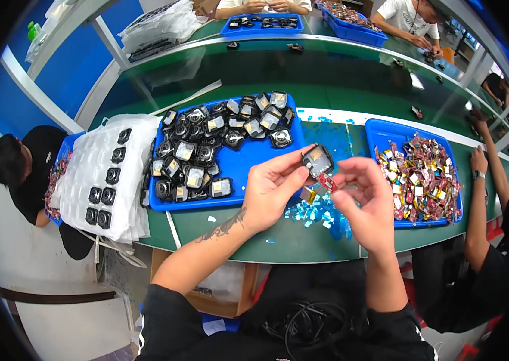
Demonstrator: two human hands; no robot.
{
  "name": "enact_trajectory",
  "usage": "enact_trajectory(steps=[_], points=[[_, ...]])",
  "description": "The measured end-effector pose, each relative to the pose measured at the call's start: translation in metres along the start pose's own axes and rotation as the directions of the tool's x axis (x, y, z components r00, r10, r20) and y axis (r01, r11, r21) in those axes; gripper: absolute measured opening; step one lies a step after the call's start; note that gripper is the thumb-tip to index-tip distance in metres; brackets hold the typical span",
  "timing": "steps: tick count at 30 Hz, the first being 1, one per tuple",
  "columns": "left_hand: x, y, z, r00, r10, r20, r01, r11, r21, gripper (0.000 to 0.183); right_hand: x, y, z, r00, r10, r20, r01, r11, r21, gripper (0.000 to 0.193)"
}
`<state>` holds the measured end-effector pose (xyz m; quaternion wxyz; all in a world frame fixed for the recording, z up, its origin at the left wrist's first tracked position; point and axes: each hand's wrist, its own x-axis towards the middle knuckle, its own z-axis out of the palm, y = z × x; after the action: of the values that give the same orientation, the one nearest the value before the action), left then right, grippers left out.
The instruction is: Assembling small electronic components, likely smartwatches or similar devices, by peeling backing from adhesive and placing components into housings.
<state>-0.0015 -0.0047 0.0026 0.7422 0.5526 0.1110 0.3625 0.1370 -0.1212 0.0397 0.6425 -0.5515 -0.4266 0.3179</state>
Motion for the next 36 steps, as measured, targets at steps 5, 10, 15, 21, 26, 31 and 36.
enact_trajectory(steps=[5, 10, 15, 21, 26, 31, 36], points=[[-0.002, 0.004, 0.005, 0.997, 0.073, 0.025, -0.076, 0.981, 0.179, 0.035, -0.004, 0.015, -0.002, 0.999, 0.001, -0.043, 0.0, 0.999, 0.034, 0.012], [0.0, 0.009, 0.0, 0.894, 0.317, 0.318, -0.449, 0.645, 0.618, 0.035, -0.005, 0.014, -0.009, 1.0, 0.022, 0.006, -0.022, 0.996, 0.092, 0.012], [0.004, 0.0, -0.003, 0.827, 0.446, 0.342, -0.532, 0.425, 0.733, 0.031, -0.008, 0.017, -0.005, 1.0, 0.005, 0.002, -0.005, 1.0, 0.021, 0.012], [0.004, -0.005, -0.002, 0.721, 0.539, 0.437, -0.616, 0.208, 0.76, 0.031, -0.006, 0.018, 0.003, 0.999, -0.018, -0.051, 0.013, 0.996, -0.089, 0.01], [0.003, -0.006, -0.004, 0.685, 0.55, 0.479, -0.637, 0.133, 0.759, 0.034, -0.002, 0.023, 0.005, 0.997, 0.0, -0.084, -0.016, 0.981, -0.191, 0.01], [0.002, 0.0, -0.002, 0.797, 0.459, 0.394, -0.55, 0.278, 0.788, 0.023, -0.003, 0.019, 0.004, 0.99, -0.111, -0.087, 0.087, 0.965, -0.249, 0.007], [0.003, 0.006, 0.001, 0.931, -0.358, 0.074, 0.329, 0.909, 0.256, 0.013, -0.008, 0.025, -0.011, 0.982, 0.174, 0.069, -0.187, 0.928, 0.322, 0.008]])
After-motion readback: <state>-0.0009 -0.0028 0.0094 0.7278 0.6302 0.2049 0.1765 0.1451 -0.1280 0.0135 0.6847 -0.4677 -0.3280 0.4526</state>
